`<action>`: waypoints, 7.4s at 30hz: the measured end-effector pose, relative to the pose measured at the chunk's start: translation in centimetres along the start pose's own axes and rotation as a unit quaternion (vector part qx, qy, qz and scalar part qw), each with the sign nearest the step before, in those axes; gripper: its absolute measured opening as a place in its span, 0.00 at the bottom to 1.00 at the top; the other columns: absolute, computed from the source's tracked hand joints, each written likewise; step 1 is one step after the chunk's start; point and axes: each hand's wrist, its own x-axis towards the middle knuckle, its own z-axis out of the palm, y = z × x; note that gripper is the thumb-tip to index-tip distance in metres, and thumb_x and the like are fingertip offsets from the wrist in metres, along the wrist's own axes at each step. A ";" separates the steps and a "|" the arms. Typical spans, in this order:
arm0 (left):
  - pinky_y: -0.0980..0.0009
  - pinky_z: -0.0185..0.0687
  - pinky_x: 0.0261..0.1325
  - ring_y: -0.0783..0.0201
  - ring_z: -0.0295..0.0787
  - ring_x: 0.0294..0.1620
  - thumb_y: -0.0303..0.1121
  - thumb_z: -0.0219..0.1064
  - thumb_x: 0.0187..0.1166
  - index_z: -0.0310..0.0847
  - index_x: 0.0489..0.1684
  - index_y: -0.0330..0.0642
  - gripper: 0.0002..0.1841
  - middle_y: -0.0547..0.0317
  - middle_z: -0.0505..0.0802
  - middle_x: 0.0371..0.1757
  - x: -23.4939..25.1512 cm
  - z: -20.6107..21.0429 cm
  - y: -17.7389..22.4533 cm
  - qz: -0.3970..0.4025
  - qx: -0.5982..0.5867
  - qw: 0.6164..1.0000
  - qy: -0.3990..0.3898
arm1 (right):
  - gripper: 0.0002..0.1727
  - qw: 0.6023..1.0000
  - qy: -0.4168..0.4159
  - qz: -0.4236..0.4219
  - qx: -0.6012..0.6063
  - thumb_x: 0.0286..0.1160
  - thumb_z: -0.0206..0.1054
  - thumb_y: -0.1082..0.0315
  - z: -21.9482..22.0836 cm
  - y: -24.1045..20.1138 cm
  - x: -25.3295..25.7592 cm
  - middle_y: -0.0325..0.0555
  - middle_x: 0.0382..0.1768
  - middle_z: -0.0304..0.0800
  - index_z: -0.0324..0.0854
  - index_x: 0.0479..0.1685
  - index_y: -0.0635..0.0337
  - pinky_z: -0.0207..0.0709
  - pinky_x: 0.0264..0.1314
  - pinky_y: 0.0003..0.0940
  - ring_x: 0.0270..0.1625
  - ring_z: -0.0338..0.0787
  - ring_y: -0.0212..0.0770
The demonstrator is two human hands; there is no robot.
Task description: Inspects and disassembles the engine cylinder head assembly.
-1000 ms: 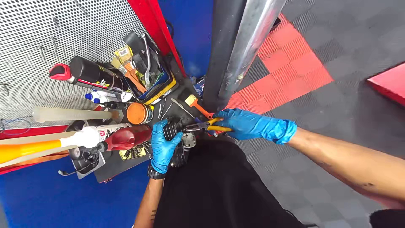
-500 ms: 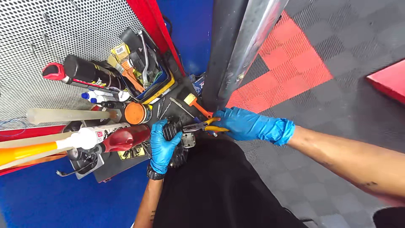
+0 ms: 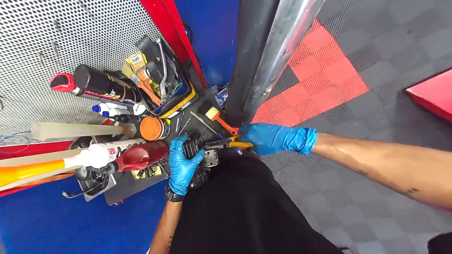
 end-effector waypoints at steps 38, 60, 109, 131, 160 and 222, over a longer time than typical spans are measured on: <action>0.63 0.77 0.77 0.58 0.81 0.73 0.43 0.86 0.54 0.83 0.65 0.34 0.36 0.45 0.86 0.68 0.1 -0.2 -0.1 -0.006 -0.005 1.000 -0.003 | 0.20 0.993 0.097 0.043 0.061 0.58 0.73 0.73 0.7 -0.7 -1.7 0.60 0.61 0.85 0.90 0.54 0.55 0.80 0.53 0.63 0.63 0.84 0.65; 0.60 0.78 0.77 0.57 0.82 0.74 0.49 0.85 0.56 0.84 0.66 0.37 0.37 0.46 0.87 0.70 -0.1 0.1 0.7 -0.025 0.049 0.999 0.002 | 0.18 0.907 0.297 0.206 0.216 0.69 0.73 0.53 5.8 -3.7 1.3 0.61 0.55 0.88 0.91 0.44 0.59 0.82 0.56 0.58 0.56 0.88 0.59; 0.65 0.88 0.71 0.63 0.92 0.63 0.28 0.84 0.61 0.63 0.82 0.29 0.45 0.47 0.92 0.63 -5.7 -0.3 0.3 -0.234 -0.241 0.940 0.057 | 0.20 0.887 0.355 0.171 0.239 0.81 0.56 0.70 7.3 -8.4 6.6 0.56 0.62 0.93 0.86 0.67 0.62 0.81 0.72 0.54 0.66 0.91 0.54; 0.62 0.89 0.69 0.59 0.93 0.61 0.22 0.82 0.63 0.66 0.77 0.25 0.39 0.45 0.93 0.60 -6.3 -1.6 -0.7 -0.217 -0.281 0.934 0.033 | 0.15 0.797 0.414 0.072 0.434 0.83 0.58 0.75 13.0 -8.2 10.3 0.46 0.51 0.97 0.90 0.57 0.62 0.84 0.67 0.31 0.57 0.94 0.31; 0.64 0.79 0.78 0.68 0.86 0.69 0.39 0.87 0.55 0.64 0.86 0.38 0.51 0.52 0.90 0.67 -0.8 -5.2 -1.3 -0.160 -0.022 0.952 -0.258 | 0.15 0.626 0.284 0.070 0.723 0.75 0.61 0.83 15.7 -9.9 10.5 0.42 0.43 0.96 0.83 0.58 0.69 0.91 0.50 0.32 0.43 0.94 0.32; 0.64 0.89 0.68 0.62 0.92 0.61 0.18 0.80 0.57 0.72 0.73 0.28 0.37 0.49 0.93 0.59 -0.7 -4.7 -1.8 -0.195 -0.223 0.955 -0.011 | 0.24 0.463 0.154 0.303 0.819 0.90 0.52 0.45 8.0 -10.6 15.4 0.48 0.47 0.91 0.83 0.62 0.52 0.85 0.41 0.43 0.44 0.91 0.44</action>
